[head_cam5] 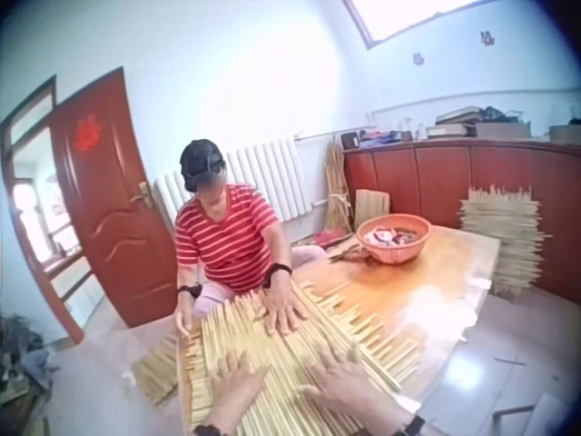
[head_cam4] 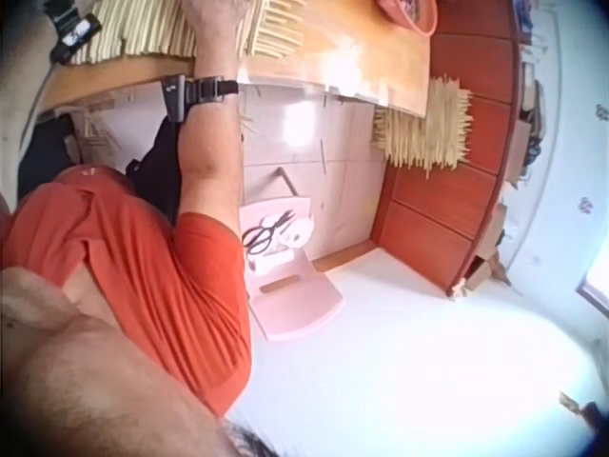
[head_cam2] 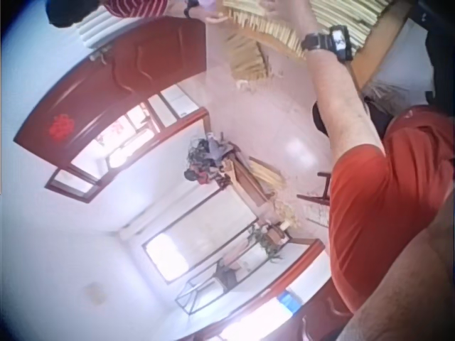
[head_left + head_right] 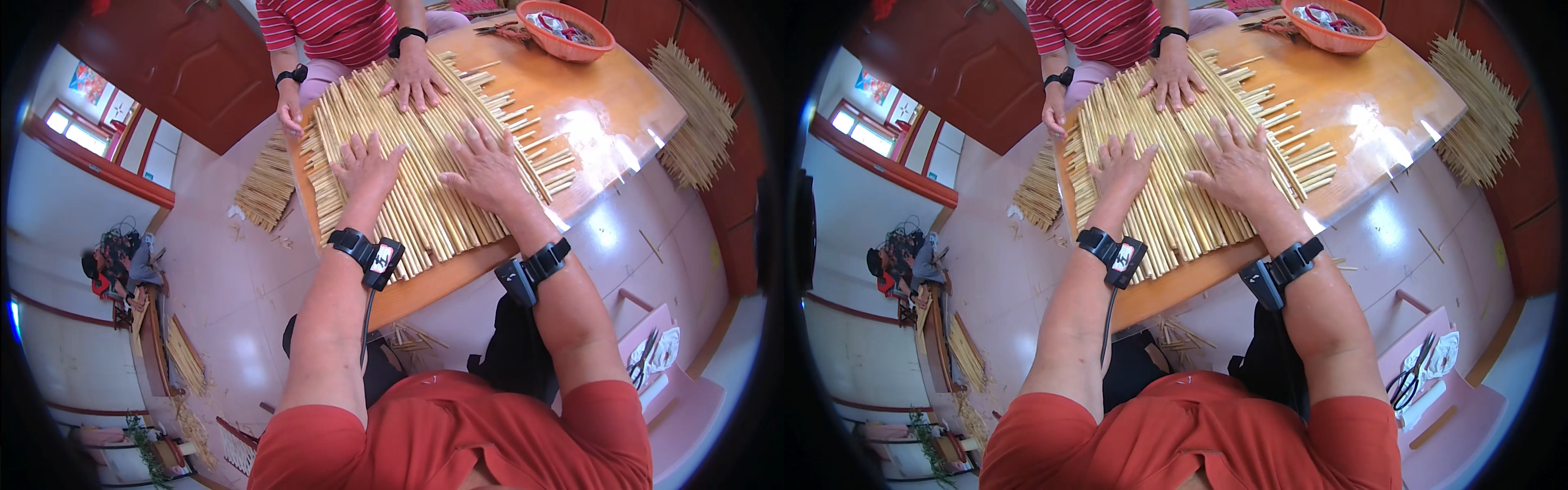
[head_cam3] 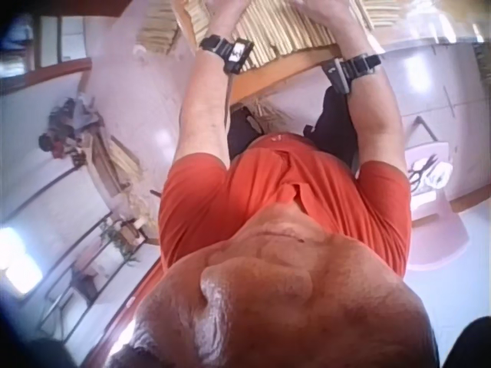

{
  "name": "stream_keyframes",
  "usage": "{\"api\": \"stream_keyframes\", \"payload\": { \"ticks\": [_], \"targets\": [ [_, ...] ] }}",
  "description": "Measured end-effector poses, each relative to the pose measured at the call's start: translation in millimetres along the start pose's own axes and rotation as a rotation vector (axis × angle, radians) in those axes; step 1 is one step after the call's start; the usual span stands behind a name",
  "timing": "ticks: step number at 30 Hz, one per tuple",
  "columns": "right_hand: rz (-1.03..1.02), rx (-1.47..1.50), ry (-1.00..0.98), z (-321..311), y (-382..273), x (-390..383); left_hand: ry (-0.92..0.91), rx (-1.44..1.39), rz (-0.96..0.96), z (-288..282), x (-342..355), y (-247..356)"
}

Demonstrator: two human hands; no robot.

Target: The person is assembling or weaving a mat using wooden sticks, thread, and a needle.

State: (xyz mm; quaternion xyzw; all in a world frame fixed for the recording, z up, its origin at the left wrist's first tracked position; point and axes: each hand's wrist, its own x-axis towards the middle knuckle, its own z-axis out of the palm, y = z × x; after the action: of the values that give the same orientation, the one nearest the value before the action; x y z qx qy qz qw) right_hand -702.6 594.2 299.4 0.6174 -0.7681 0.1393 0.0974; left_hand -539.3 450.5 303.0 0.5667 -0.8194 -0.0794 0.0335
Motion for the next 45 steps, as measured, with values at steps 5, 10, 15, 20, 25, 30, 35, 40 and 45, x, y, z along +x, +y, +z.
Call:
{"api": "stream_keyframes", "payload": {
  "ticks": [5, 10, 15, 20, 25, 30, 35, 40, 45],
  "targets": [
    [0.024, 0.073, -0.216, -1, 0, -3, -0.082, 0.01, 0.014, -12, 6, 0],
    [0.005, 0.098, -0.195, 8, 3, -6, -0.08, 0.104, 0.004, -25, 31, 23],
    [0.01, 0.148, -0.17, 8, 10, -8, -0.017, 0.109, 0.054, 1, 77, 26],
    [0.024, 0.183, -0.15, 13, 3, -5, 0.019, 0.105, 0.019, 12, 83, 11],
    [0.01, 0.222, -0.16, 14, 2, -5, 0.042, -0.013, 0.226, 28, 107, -33],
    [0.053, 0.121, -0.188, 12, 5, -4, 0.02, 0.13, 0.569, 32, 41, -70],
    [0.042, 0.035, -0.135, 19, 7, 0, 0.038, -0.306, 0.384, 7, -41, -78],
    [0.038, -0.066, -0.2, 11, -6, 1, 0.13, 0.064, 0.399, 17, -126, -9],
    [0.015, -0.113, -0.212, 12, -7, 1, 0.14, 0.018, 0.422, 25, -139, -7]
  ]
}}
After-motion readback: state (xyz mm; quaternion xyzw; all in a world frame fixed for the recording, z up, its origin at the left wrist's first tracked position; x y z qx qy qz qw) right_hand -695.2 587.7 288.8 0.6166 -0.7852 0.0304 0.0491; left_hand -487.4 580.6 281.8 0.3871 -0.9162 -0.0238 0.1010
